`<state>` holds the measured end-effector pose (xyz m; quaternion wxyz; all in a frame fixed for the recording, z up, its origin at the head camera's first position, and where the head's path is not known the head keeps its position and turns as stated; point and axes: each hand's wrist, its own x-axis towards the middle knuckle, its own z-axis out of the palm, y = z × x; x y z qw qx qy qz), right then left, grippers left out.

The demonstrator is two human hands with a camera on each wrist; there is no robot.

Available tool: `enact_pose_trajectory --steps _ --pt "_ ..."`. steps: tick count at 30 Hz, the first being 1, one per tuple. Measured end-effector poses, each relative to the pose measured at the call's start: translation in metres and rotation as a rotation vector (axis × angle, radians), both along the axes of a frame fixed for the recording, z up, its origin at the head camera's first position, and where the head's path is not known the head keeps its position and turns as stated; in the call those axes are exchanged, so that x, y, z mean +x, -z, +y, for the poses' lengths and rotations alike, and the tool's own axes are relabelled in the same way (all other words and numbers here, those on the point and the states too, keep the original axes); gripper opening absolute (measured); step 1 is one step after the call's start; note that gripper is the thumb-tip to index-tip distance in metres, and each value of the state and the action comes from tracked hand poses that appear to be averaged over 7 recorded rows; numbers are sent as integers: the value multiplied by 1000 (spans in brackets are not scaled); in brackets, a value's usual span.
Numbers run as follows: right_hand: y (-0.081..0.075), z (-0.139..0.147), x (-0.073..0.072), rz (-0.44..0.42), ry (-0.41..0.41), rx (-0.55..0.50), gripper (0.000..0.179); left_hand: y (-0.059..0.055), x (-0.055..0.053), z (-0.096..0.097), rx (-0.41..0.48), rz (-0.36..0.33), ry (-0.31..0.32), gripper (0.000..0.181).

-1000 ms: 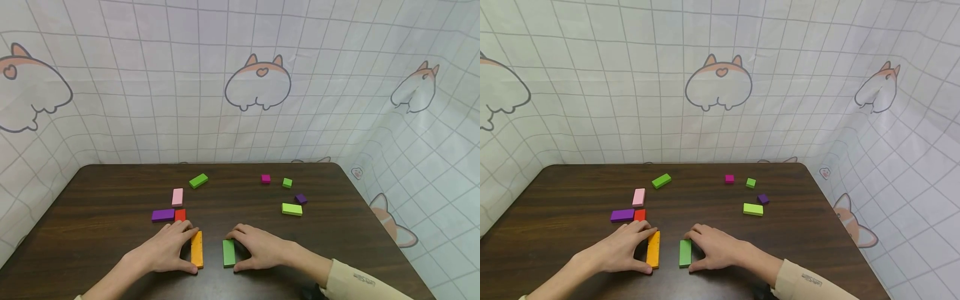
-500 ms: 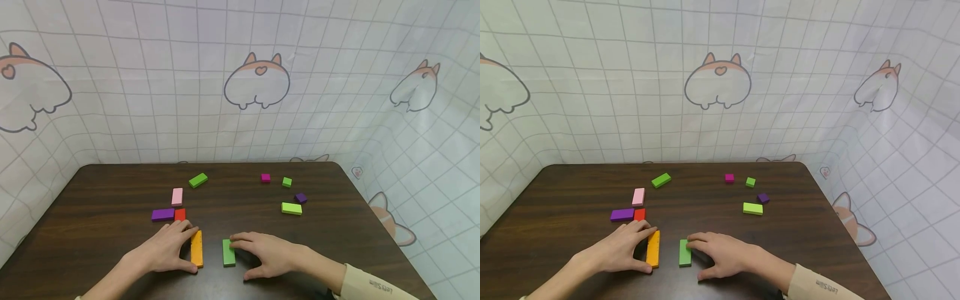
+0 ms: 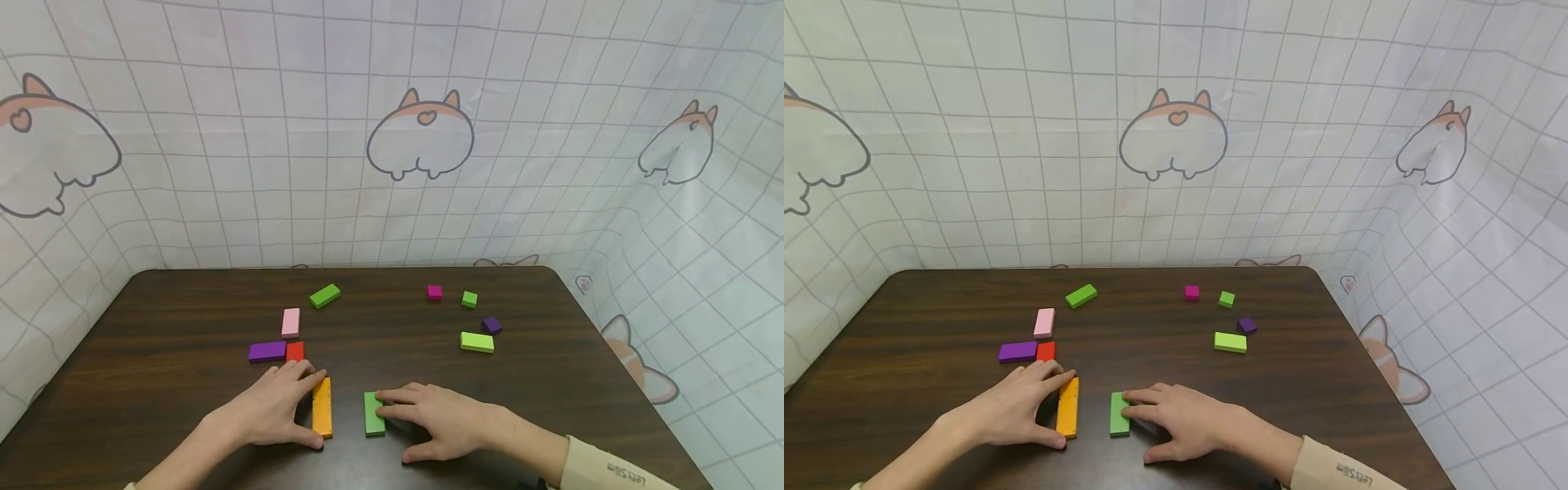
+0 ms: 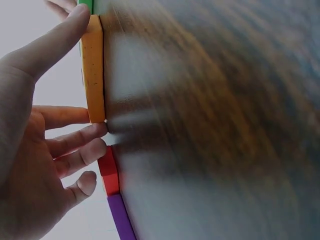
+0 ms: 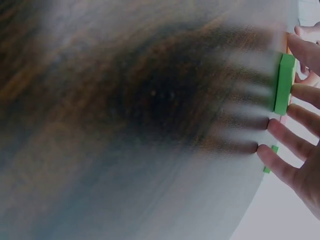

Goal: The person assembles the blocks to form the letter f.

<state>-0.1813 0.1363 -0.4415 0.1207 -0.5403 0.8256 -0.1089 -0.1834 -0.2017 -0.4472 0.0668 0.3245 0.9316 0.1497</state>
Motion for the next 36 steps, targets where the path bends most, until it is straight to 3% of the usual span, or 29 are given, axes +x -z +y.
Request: enact_pose_trajectory --steps 15,27,36 --pt "3 1 2 64 -10 16 68 2 -1 5 -21 70 15 91" --pt "4 2 3 77 -23 12 66 2 -6 6 -12 60 13 90" --pt "3 3 5 94 -22 14 66 -1 -13 9 -15 140 38 88"
